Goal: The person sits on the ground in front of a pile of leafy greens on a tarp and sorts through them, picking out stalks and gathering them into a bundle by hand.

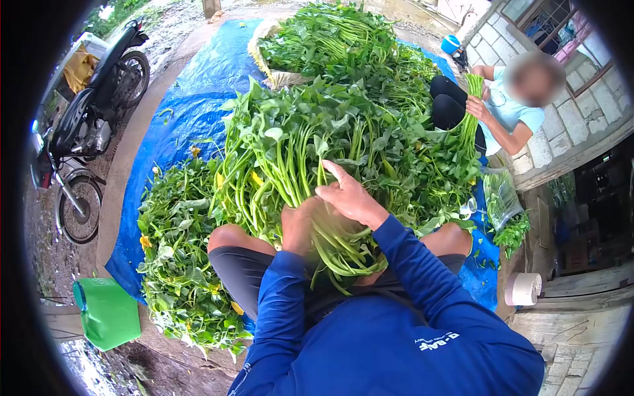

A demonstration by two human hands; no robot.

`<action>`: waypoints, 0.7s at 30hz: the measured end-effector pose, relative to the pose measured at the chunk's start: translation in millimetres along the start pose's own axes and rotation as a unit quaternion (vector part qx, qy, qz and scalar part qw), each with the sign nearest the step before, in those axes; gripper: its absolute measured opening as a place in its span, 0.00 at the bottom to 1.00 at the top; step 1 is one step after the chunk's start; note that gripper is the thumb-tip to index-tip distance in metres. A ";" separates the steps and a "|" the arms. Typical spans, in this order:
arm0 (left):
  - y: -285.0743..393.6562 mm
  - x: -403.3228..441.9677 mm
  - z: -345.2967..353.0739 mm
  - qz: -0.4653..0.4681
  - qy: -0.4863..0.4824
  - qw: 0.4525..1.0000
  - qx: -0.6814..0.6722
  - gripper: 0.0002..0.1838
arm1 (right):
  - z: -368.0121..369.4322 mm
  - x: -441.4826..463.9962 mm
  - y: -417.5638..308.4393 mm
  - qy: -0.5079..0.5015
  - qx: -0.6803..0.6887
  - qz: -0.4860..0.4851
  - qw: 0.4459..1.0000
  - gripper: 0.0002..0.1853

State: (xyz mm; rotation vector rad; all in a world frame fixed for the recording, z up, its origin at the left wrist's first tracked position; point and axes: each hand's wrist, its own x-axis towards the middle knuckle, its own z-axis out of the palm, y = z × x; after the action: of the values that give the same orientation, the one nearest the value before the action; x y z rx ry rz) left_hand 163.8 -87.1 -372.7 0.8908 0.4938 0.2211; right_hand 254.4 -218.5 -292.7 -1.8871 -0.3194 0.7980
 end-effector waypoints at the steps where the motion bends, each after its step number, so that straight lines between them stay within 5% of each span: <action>1: -1.1 0.7 -1.9 -0.009 0.008 1.000 -0.001 0.16 | 2.8 2.3 1.0 0.018 0.032 0.006 0.999 0.37; 5: -0.5 -0.8 3.4 -0.003 0.020 1.000 0.001 0.15 | -1.0 26.2 14.0 0.043 0.145 0.039 0.988 0.31; 9: 1.5 -2.7 4.3 -0.015 0.011 0.999 0.027 0.14 | -8.7 34.6 17.8 0.072 0.077 -0.016 0.994 0.22; 14: -7.8 3.7 -1.7 -0.012 0.021 0.999 0.023 0.14 | -14.2 29.4 29.4 0.067 0.376 0.048 0.923 0.14; 18: 0.7 -2.3 1.7 -0.032 0.017 0.999 0.034 0.14 | -3.4 33.8 39.3 0.209 0.336 0.050 0.917 0.11; 21: -1.9 -1.1 3.6 -0.021 0.022 0.999 0.027 0.14 | -13.0 32.9 37.7 0.118 0.351 0.035 0.928 0.13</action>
State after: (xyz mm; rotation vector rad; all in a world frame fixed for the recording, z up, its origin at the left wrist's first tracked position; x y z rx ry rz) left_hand 164.6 -91.2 -372.0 0.9296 0.5608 0.1894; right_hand 282.6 -226.7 -335.3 -1.2931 0.1751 0.6103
